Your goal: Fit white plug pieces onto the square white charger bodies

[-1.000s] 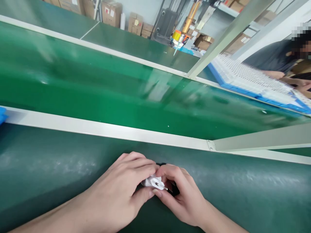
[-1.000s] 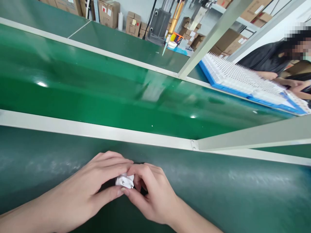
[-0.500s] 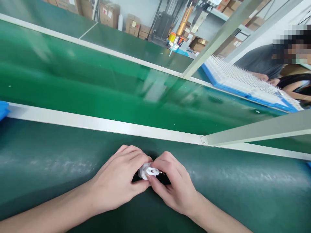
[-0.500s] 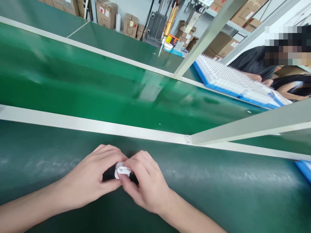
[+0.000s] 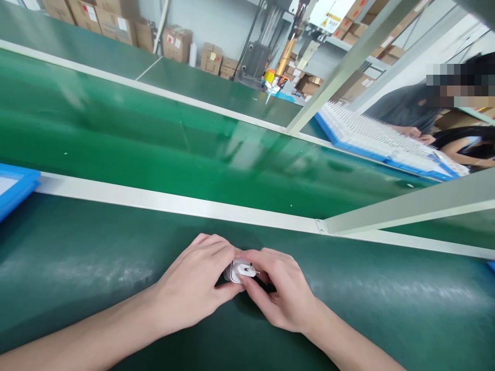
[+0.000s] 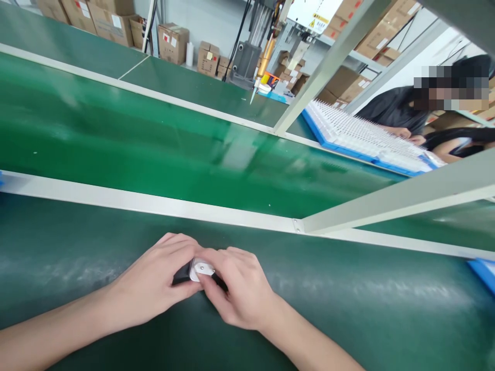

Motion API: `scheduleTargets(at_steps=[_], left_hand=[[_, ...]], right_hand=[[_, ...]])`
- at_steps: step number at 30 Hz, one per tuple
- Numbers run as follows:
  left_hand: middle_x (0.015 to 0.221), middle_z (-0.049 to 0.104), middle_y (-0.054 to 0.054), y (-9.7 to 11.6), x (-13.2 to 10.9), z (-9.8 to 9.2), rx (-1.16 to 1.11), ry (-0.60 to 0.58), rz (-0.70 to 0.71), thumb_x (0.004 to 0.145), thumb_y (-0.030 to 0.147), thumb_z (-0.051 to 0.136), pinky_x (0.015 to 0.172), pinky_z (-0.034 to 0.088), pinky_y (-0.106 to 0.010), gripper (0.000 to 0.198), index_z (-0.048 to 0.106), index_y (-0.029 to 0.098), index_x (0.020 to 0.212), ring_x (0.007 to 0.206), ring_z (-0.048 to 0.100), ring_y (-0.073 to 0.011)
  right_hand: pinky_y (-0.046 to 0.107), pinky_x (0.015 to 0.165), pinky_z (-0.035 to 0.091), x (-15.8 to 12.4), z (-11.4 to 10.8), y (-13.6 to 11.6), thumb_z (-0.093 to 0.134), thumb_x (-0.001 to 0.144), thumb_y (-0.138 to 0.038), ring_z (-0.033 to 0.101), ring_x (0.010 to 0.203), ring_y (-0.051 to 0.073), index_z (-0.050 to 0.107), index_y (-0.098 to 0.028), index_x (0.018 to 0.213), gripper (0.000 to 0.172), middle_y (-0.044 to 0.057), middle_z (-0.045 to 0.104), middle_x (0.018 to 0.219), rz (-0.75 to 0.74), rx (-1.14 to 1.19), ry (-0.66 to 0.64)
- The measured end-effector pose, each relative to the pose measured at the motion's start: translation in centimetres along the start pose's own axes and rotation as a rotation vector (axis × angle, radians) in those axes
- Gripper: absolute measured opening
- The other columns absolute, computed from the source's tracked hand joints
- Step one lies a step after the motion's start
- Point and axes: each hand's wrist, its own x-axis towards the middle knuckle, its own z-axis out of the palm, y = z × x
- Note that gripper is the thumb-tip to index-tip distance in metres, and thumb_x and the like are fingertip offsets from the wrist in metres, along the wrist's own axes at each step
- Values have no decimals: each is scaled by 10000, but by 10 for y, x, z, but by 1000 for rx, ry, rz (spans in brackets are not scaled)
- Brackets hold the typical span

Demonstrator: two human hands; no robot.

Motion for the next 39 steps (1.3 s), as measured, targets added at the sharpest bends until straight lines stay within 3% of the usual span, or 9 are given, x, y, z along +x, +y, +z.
scheduleTargets(at_steps=[8, 12, 19, 22, 24, 27, 30, 35, 39], left_hand=[[1038, 669, 12, 2, 1, -1, -26, 7, -29, 909, 262, 713, 917, 403, -344, 125, 617, 191, 945, 1016, 565, -184], [1016, 675, 26, 2, 0, 0, -44, 11, -38, 893, 254, 739, 921, 395, -339, 142, 618, 192, 934, 1006, 573, -175], [978, 687, 46, 5, 1, 0, -57, -11, -72, 876, 285, 774, 927, 388, -351, 169, 634, 208, 929, 994, 579, -177], [1027, 700, 45, 4, 3, 1, -62, -1, -57, 885, 265, 760, 972, 380, -364, 160, 653, 220, 995, 1023, 593, -174], [1035, 703, 42, 4, 3, 2, -58, 3, -45, 890, 274, 756, 975, 381, -366, 170, 659, 224, 1019, 1033, 594, -178], [1058, 698, 47, 3, 2, 2, -41, -14, -45, 878, 285, 774, 970, 387, -370, 205, 651, 227, 1031, 1039, 588, -184], [1095, 686, 48, 3, 1, 0, -13, -18, -35, 880, 266, 770, 973, 391, -368, 286, 629, 262, 1129, 1059, 575, -186], [1053, 675, 39, 3, 0, -3, -2, -18, -13, 904, 261, 738, 926, 409, -346, 196, 617, 255, 1057, 1029, 572, -186], [1108, 669, 48, 0, -3, -1, -49, 13, -14, 927, 230, 700, 932, 421, -333, 137, 617, 257, 1033, 1071, 558, -178]], right_hand=[[294, 627, 366, 8, -8, 6, 487, 1118, -282, 476, 695, 166, 549, -185, 1105, 116, 40, 590, 875, -33, -90, -141], [299, 611, 338, 9, -9, 5, 498, 1101, -209, 447, 646, 151, 546, -174, 1031, 92, 14, 558, 805, -64, -119, -159], [259, 551, 315, 5, -7, 11, 506, 1106, -294, 409, 560, 114, 517, -199, 1019, 129, -36, 505, 732, 23, 31, -79], [283, 552, 297, 4, -4, 10, 520, 1075, -201, 420, 552, 129, 535, -193, 1093, 25, -19, 536, 720, -106, -52, -59], [288, 548, 331, 4, -3, 8, 530, 1050, -159, 488, 567, 142, 545, -195, 1199, 154, 2, 600, 753, -137, -36, -13], [254, 517, 409, 2, -5, 6, 582, 1039, -179, 583, 598, 137, 611, -232, 1166, 141, 22, 681, 853, 85, 130, 151], [205, 403, 347, 0, -6, 10, 624, 1056, -278, 510, 444, 95, 640, -230, 1065, 51, -12, 642, 743, 370, 482, 271], [223, 421, 451, -1, -6, 18, 746, 963, -529, 628, 480, 172, 552, -208, 1158, 422, -14, 633, 655, 578, 982, 196], [199, 397, 437, -4, -5, 23, 768, 939, -549, 618, 447, 164, 562, -200, 1086, 431, -29, 612, 619, 636, 1054, 204]])
